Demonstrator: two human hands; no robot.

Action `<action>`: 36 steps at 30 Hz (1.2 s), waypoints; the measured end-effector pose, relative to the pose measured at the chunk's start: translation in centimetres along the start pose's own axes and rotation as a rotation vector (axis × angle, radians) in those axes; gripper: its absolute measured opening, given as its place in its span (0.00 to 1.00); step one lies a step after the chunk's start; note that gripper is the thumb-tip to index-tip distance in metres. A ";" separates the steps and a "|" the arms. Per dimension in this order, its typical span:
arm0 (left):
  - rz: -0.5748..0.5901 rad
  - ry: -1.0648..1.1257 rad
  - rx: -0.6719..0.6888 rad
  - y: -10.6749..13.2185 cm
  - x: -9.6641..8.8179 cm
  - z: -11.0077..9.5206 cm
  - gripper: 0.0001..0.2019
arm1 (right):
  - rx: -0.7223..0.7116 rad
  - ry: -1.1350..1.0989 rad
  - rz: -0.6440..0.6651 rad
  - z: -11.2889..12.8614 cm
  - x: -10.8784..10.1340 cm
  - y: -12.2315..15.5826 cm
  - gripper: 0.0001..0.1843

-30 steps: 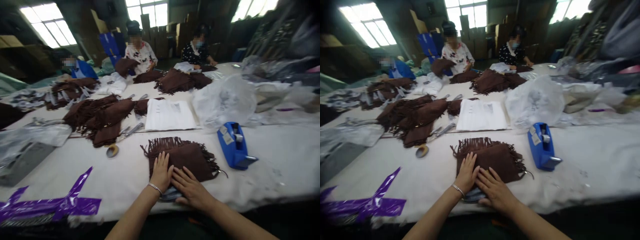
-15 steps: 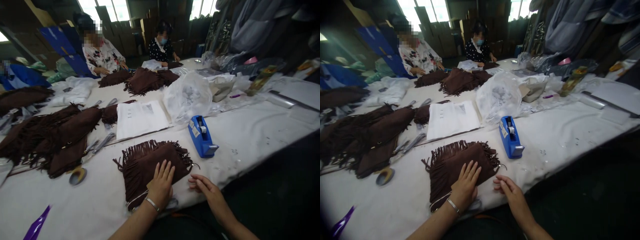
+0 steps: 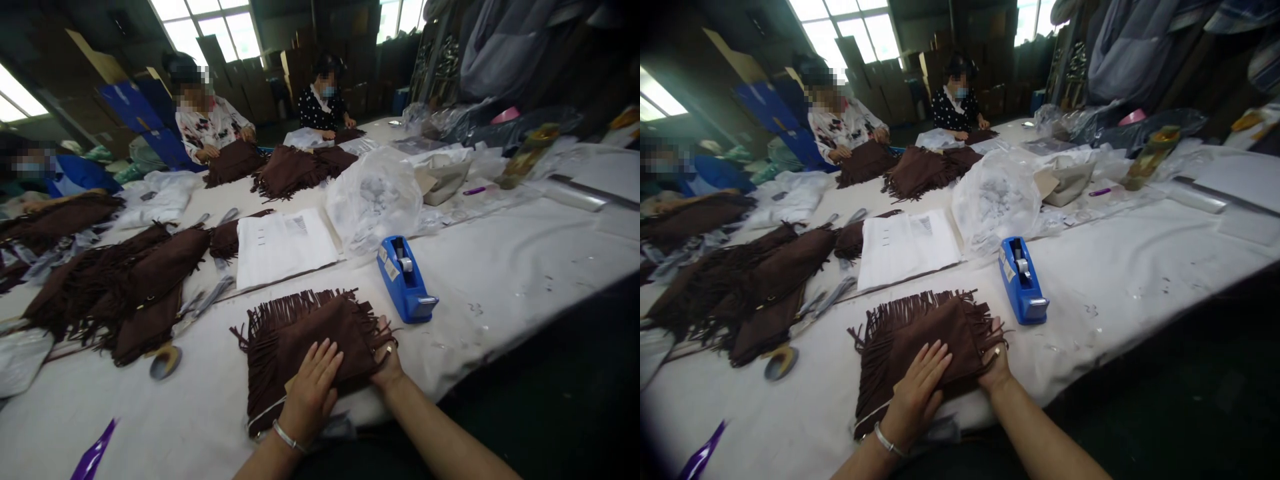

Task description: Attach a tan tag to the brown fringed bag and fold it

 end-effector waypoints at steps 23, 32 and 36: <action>-0.359 0.510 0.126 2.5 -6.3 -1.0 0.13 | -0.024 1.924 0.202 -1.5 4.7 -2.8 0.31; -0.662 0.848 -0.231 12.2 -9.7 5.0 0.13 | 0.034 1.734 0.335 -2.3 6.3 -1.5 0.26; -0.715 0.816 -0.833 18.3 -6.2 11.5 0.20 | -0.161 1.522 0.041 1.2 6.7 0.0 0.25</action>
Point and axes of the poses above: each hand's wrist, its own y-axis away from the middle knuckle, its own x-axis out of the palm, z = x × y, the point moved 8 cm from there along -y, towards the middle knuckle, and after that the axes turned 11 degrees about z, right-handed, at the moved point
